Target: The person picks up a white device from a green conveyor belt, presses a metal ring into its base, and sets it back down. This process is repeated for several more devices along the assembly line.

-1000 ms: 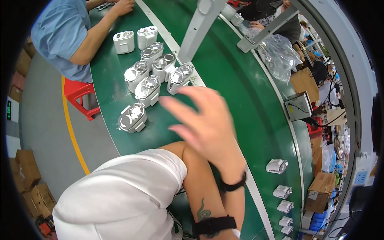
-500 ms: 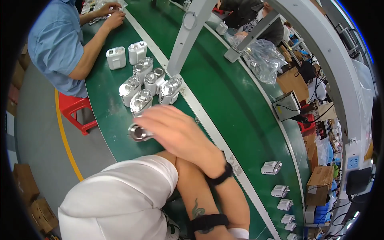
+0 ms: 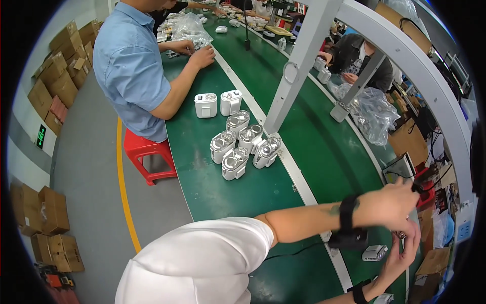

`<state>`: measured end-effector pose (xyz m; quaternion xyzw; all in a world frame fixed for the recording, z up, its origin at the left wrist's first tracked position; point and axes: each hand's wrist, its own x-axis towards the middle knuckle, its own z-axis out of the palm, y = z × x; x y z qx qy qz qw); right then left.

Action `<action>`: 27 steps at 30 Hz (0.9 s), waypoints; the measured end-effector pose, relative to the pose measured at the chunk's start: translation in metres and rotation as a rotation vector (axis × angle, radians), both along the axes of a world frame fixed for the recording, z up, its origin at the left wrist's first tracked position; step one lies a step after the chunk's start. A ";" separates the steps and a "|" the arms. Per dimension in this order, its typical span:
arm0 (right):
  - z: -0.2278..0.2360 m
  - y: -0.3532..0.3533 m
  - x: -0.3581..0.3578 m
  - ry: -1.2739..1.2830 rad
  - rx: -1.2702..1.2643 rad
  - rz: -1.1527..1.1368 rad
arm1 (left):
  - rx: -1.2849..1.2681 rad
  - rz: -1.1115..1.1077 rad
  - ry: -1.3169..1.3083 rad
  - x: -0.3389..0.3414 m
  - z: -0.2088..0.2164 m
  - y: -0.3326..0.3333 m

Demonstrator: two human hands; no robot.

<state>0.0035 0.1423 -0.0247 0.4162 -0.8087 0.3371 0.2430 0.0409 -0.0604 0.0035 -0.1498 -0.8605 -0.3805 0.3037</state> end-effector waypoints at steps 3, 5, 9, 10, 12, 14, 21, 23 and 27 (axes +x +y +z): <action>-0.001 0.003 0.004 0.034 -0.039 0.004 | 0.034 -0.631 -0.650 -0.040 0.003 -0.018; 0.002 0.018 0.002 0.124 -0.078 -0.033 | 0.133 -0.723 -0.629 -0.059 -0.005 -0.003; -0.009 -0.024 -0.013 0.233 -0.257 -0.119 | 0.513 -0.775 -0.483 -0.068 -0.022 -0.008; -0.005 -0.033 -0.013 0.267 -0.292 -0.126 | 0.528 -0.774 -0.438 -0.075 -0.021 -0.009; 0.000 -0.036 -0.012 0.264 -0.383 -0.113 | 0.736 -0.717 -0.362 -0.058 -0.003 0.004; 0.003 -0.035 -0.017 0.271 -0.492 -0.071 | 0.880 -0.759 -0.325 -0.059 0.007 0.017; -0.007 -0.023 -0.012 0.250 -0.527 0.144 | 0.960 -0.799 -0.363 -0.055 0.001 0.025; -0.007 -0.034 -0.007 0.189 -0.639 0.193 | 0.946 -0.777 -0.324 -0.054 0.000 0.025; -0.008 -0.042 -0.002 -0.006 -0.896 0.304 | 0.853 -0.640 -0.146 -0.053 -0.005 0.027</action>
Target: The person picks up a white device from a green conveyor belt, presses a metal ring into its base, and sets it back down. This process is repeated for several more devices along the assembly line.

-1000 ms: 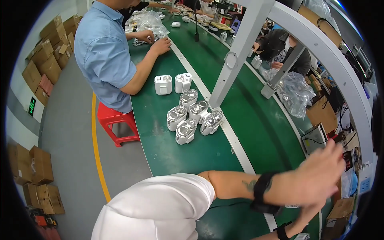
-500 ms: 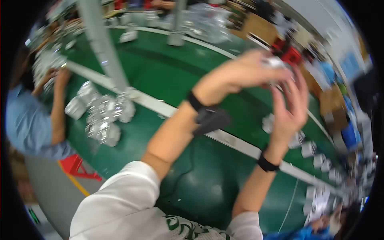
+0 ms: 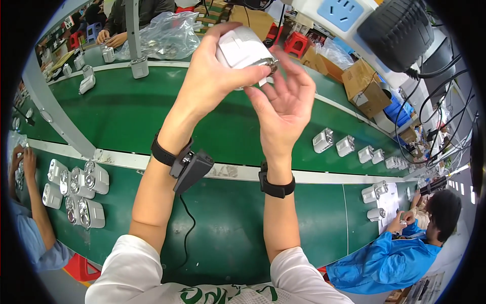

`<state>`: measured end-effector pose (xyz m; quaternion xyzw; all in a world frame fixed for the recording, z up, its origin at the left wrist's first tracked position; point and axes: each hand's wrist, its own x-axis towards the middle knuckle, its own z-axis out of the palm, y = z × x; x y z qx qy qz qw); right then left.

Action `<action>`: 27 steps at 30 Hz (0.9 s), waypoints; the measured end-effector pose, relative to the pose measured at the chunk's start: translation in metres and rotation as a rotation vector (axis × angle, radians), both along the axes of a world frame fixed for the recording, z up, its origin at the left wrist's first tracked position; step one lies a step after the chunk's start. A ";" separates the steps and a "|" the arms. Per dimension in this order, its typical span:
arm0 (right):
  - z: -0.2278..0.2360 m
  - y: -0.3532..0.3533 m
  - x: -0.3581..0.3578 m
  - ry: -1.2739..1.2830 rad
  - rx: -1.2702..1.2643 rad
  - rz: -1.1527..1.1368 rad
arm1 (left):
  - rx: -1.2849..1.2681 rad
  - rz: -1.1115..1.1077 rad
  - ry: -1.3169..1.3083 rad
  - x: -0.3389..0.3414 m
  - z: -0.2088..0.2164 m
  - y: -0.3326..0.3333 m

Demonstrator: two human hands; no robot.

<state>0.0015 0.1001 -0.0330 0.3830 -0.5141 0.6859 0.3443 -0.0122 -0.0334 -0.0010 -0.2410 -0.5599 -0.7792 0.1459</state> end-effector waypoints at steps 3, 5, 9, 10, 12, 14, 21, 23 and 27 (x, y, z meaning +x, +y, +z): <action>0.001 0.005 -0.001 -0.092 -0.028 0.036 | -0.144 0.204 0.342 -0.003 -0.001 0.003; 0.000 0.013 -0.004 -0.026 0.065 -0.069 | -0.163 0.197 0.361 -0.004 -0.001 0.002; 0.001 0.015 -0.005 0.026 0.113 -0.133 | -0.203 0.193 0.413 -0.002 0.002 0.002; 0.002 0.015 -0.004 0.036 0.115 -0.141 | -0.190 0.195 0.430 -0.001 0.002 0.003; 0.004 0.016 -0.004 0.059 0.119 -0.131 | -0.179 0.201 0.445 0.001 0.003 0.006; 0.005 0.017 -0.003 0.107 0.130 -0.114 | -0.103 0.229 0.472 0.005 0.005 0.013; 0.007 0.018 0.003 0.152 0.253 -0.195 | -0.328 0.529 0.505 0.028 0.020 0.004; 0.010 0.020 0.004 0.175 0.292 -0.221 | -0.387 0.626 0.569 0.029 0.023 0.004; 0.015 0.022 0.007 0.216 0.332 -0.163 | -0.206 0.597 0.551 0.034 0.025 0.009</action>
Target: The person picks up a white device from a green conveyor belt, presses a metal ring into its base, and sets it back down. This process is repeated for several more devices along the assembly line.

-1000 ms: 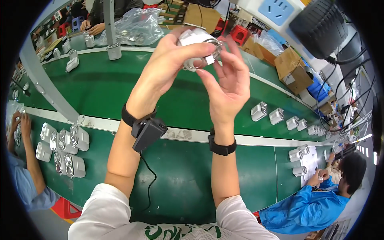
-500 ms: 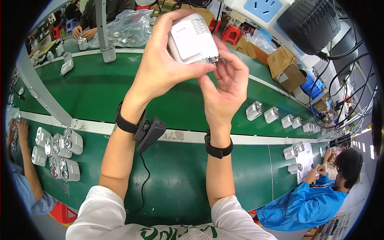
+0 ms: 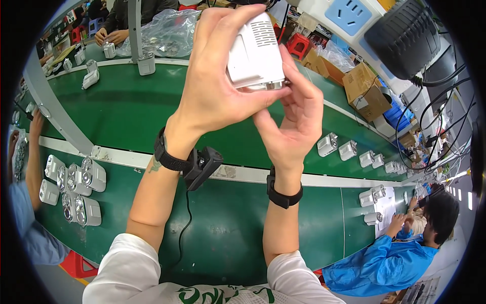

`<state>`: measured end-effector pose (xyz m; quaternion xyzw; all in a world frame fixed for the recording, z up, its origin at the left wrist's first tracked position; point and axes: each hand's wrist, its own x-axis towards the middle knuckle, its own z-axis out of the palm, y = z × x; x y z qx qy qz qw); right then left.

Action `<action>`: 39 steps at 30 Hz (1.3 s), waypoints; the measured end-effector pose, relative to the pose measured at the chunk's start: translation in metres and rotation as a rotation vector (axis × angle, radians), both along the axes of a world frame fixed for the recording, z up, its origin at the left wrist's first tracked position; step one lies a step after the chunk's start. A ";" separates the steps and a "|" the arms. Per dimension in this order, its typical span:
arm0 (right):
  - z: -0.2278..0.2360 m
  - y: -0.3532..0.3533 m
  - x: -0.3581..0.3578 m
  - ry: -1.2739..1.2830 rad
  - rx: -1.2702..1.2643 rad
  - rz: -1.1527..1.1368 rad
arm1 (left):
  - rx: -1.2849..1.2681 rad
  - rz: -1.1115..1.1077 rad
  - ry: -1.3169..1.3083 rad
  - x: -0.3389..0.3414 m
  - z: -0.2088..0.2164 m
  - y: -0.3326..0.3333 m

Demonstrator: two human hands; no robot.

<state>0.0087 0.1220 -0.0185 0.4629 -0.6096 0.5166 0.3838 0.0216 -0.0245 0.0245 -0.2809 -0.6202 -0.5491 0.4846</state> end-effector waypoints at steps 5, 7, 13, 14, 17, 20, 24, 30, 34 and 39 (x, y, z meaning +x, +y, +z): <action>0.007 -0.001 0.013 -0.129 -0.029 0.160 | -0.373 0.405 0.148 0.010 0.000 -0.016; 0.009 -0.003 0.017 -0.211 -0.064 0.206 | -0.424 0.401 0.181 0.012 0.002 -0.019; 0.010 -0.005 0.029 -0.418 -0.179 0.387 | -0.433 0.401 0.216 0.012 0.000 -0.018; 0.011 -0.007 0.031 -0.437 -0.188 0.395 | -0.390 0.382 0.271 0.006 -0.003 -0.015; 0.012 -0.008 0.034 -0.458 -0.214 0.405 | -0.299 0.338 0.379 -0.010 -0.011 -0.008; 0.012 -0.012 0.035 -0.458 -0.251 0.420 | -0.281 0.391 0.404 -0.015 -0.013 -0.009; 0.011 -0.016 0.040 -0.459 -0.279 0.377 | -0.290 0.398 0.422 -0.014 -0.012 -0.011; 0.011 -0.017 0.047 -0.464 -0.301 0.346 | -0.284 0.421 0.510 -0.018 -0.013 -0.013; 0.015 -0.019 0.048 -0.508 -0.322 0.321 | -0.247 0.421 0.468 -0.019 -0.016 -0.007; 0.009 -0.011 0.019 -0.642 -0.351 0.427 | -0.224 0.412 0.326 -0.029 -0.022 -0.003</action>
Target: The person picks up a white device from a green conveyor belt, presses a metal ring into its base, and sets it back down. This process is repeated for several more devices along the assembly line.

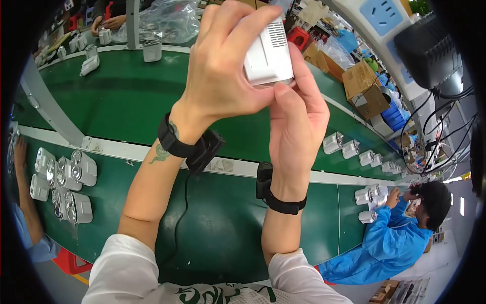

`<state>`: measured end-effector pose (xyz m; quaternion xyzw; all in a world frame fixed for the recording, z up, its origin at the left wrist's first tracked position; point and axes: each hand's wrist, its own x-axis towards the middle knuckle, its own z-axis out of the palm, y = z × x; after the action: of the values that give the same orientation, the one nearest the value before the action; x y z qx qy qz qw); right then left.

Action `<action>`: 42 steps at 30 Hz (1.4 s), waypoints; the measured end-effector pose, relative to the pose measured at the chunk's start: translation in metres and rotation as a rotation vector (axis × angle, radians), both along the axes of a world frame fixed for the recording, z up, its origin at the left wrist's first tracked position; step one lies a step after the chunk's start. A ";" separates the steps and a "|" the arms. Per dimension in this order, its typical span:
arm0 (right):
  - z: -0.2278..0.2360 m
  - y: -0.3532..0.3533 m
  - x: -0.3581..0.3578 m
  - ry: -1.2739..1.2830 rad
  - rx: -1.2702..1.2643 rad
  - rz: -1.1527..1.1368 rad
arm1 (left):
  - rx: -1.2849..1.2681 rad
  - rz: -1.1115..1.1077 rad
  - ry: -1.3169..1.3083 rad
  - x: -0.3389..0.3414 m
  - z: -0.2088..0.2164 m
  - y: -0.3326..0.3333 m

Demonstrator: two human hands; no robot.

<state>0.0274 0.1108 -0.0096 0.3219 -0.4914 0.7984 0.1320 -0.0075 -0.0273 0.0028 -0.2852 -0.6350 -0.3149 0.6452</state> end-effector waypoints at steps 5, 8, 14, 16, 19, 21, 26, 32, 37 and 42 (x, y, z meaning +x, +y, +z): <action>-0.003 0.002 -0.001 -0.029 -0.021 -0.029 | 0.115 -0.124 -0.199 -0.013 -0.012 0.015; -0.012 -0.004 -0.016 0.259 0.433 -0.454 | 0.598 -1.012 -1.097 -0.006 -0.005 0.017; -0.030 0.041 -0.046 -0.074 0.746 -0.620 | 0.183 -0.896 -1.498 -0.053 -0.050 0.016; -0.049 0.062 -0.061 -0.193 1.018 -0.681 | 0.004 -0.517 -1.420 -0.093 -0.072 0.013; -0.076 0.078 -0.076 -0.307 1.471 -0.653 | 0.091 0.126 -1.148 -0.182 -0.116 -0.058; -0.098 0.087 -0.088 -0.298 1.486 -0.589 | 0.097 0.739 -0.916 -0.233 -0.160 -0.119; -0.091 0.110 -0.087 -0.366 1.469 -0.451 | 0.130 0.735 -0.628 -0.284 -0.194 -0.210; -0.083 0.099 -0.069 -0.414 1.442 -0.571 | -0.025 0.525 -0.970 -0.275 -0.189 -0.220; -0.060 0.075 -0.070 0.012 1.178 -0.823 | 0.246 0.188 -1.035 -0.217 -0.140 -0.130; -0.068 0.022 -0.069 0.353 0.869 -0.829 | 0.421 -0.212 -1.085 -0.132 -0.091 -0.008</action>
<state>-0.0421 0.1333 -0.0776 0.2558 -0.8261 0.3426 0.3671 -0.1391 -0.0349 -0.0878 -0.0110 -0.7661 -0.5978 0.2360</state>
